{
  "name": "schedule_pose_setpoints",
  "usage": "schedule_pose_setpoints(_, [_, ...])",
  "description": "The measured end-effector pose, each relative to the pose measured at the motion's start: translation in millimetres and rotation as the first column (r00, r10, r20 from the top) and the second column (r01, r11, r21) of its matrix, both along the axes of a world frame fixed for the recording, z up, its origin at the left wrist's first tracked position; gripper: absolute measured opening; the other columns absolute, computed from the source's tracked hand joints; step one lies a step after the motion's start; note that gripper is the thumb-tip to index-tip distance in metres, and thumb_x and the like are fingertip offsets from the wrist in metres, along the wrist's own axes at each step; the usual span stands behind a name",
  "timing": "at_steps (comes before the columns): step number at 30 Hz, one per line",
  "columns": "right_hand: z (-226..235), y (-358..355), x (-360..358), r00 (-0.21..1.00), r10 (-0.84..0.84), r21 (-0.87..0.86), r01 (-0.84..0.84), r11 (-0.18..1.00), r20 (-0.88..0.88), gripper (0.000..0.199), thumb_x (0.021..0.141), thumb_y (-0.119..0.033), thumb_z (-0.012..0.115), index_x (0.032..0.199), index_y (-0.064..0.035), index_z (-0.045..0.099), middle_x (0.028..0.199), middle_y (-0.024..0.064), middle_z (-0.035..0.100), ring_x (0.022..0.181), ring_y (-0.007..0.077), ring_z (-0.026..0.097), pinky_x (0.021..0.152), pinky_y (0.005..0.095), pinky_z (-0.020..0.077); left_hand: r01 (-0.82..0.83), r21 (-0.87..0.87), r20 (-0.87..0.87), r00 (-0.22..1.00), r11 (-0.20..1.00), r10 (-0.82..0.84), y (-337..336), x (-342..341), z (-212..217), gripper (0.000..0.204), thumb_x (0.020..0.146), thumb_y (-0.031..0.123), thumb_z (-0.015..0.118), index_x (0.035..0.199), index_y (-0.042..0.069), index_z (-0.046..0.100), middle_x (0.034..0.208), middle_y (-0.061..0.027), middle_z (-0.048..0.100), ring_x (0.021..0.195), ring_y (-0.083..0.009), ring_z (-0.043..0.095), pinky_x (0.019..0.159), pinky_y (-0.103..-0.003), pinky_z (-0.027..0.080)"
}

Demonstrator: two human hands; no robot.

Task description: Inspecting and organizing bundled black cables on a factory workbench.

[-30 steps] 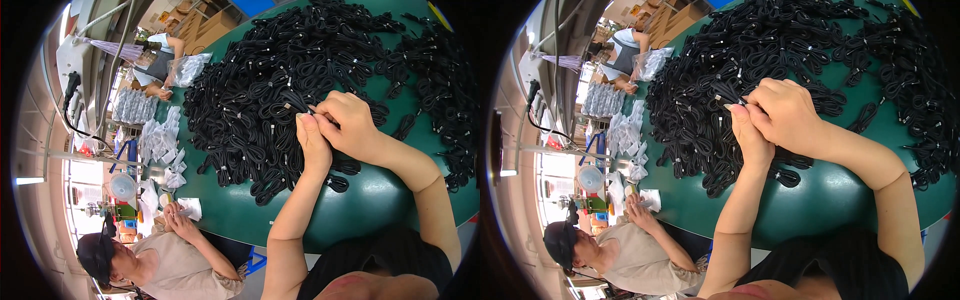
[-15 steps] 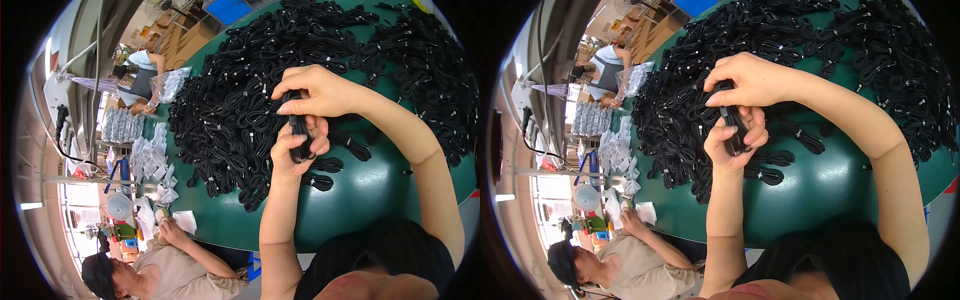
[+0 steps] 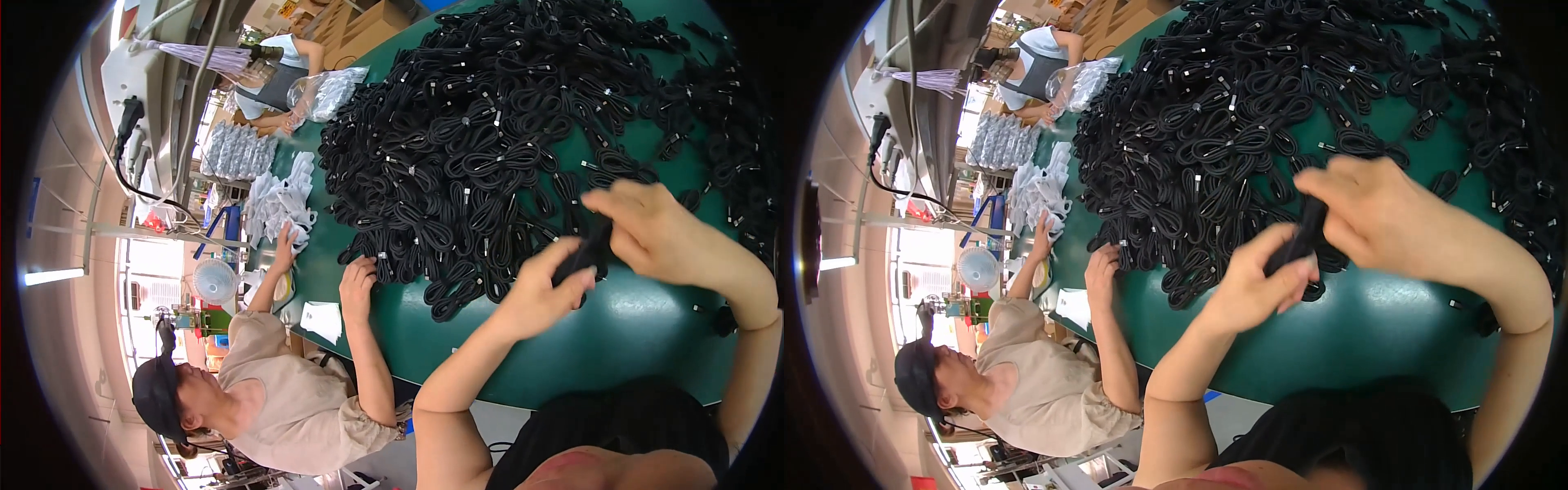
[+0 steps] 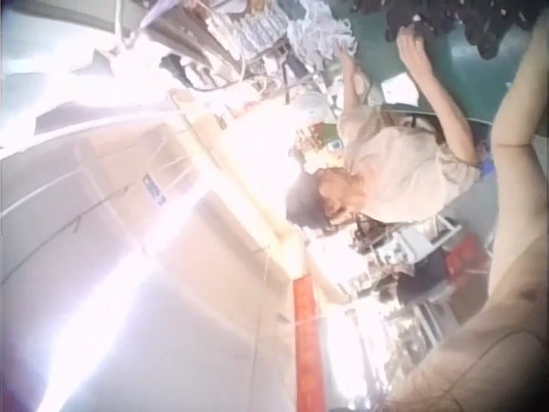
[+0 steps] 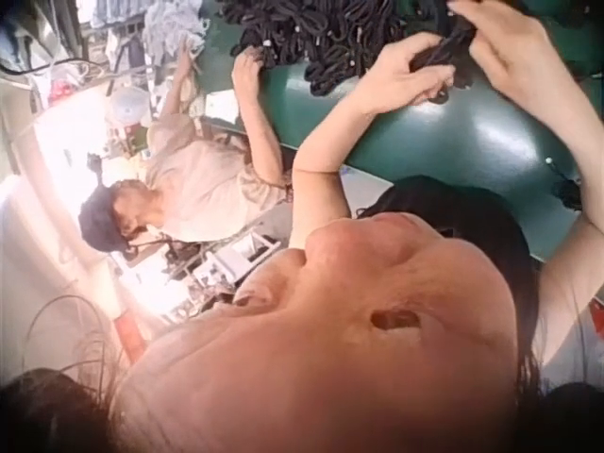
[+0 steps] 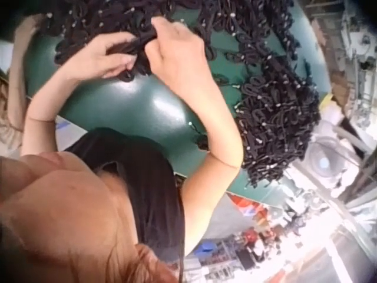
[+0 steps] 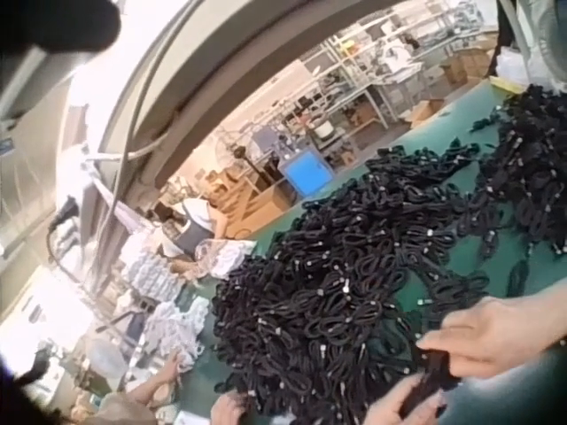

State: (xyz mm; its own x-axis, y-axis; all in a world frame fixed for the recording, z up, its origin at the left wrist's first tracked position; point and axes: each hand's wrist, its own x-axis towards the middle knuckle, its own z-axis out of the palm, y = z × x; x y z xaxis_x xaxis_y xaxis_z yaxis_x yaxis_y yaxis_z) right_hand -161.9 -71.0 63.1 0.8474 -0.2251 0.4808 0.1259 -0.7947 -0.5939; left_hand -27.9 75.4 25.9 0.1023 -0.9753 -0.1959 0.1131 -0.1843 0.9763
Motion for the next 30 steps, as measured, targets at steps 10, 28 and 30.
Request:
schedule_pose_setpoints(10, [-18.5,40.9,-49.7,0.93,0.319,0.623,-0.141,0.769,-0.183,0.021,0.076,0.001,0.059,0.097,0.0002,0.057,0.078,0.011,0.059,0.06,0.0172,0.059,0.049,0.0269,0.0465,0.176,0.109,-0.2,0.968,0.978,-0.152,40.2,-33.2,-28.9,0.024,0.086,0.026,0.058,0.088,0.003,0.054,0.068,0.0021,0.049,0.058,-0.0055,0.044,0.052,-0.022,0.036])
schedule_pose_setpoints(28, [-47.6,56.1,-40.8,0.932,-0.362,0.408,0.323,0.854,0.021,0.011,0.086,-0.005,0.052,0.082,0.0034,0.057,0.061,0.01,0.055,0.05,0.0161,0.051,0.046,0.0267,0.0395,-0.333,-0.293,0.057,0.93,0.896,0.364,21.1,-50.4,-35.7,0.035,0.093,0.021,0.045,0.12,-0.001,0.04,0.1,-0.0114,0.054,0.071,-0.0117,0.054,0.053,-0.022,0.047])
schedule_pose_setpoints(30, [-45.8,52.9,-43.4,0.92,-0.392,0.442,0.343,0.828,0.021,0.009,0.085,-0.005,0.054,0.083,0.0026,0.057,0.064,0.0107,0.055,0.051,0.0171,0.052,0.046,0.0273,0.0395,-0.266,-0.268,0.289,0.895,0.926,0.341,27.3,-49.2,-40.2,0.033,0.09,0.009,0.047,0.121,0.0,0.041,0.095,-0.009,0.054,0.066,-0.0105,0.053,0.055,-0.022,0.047])
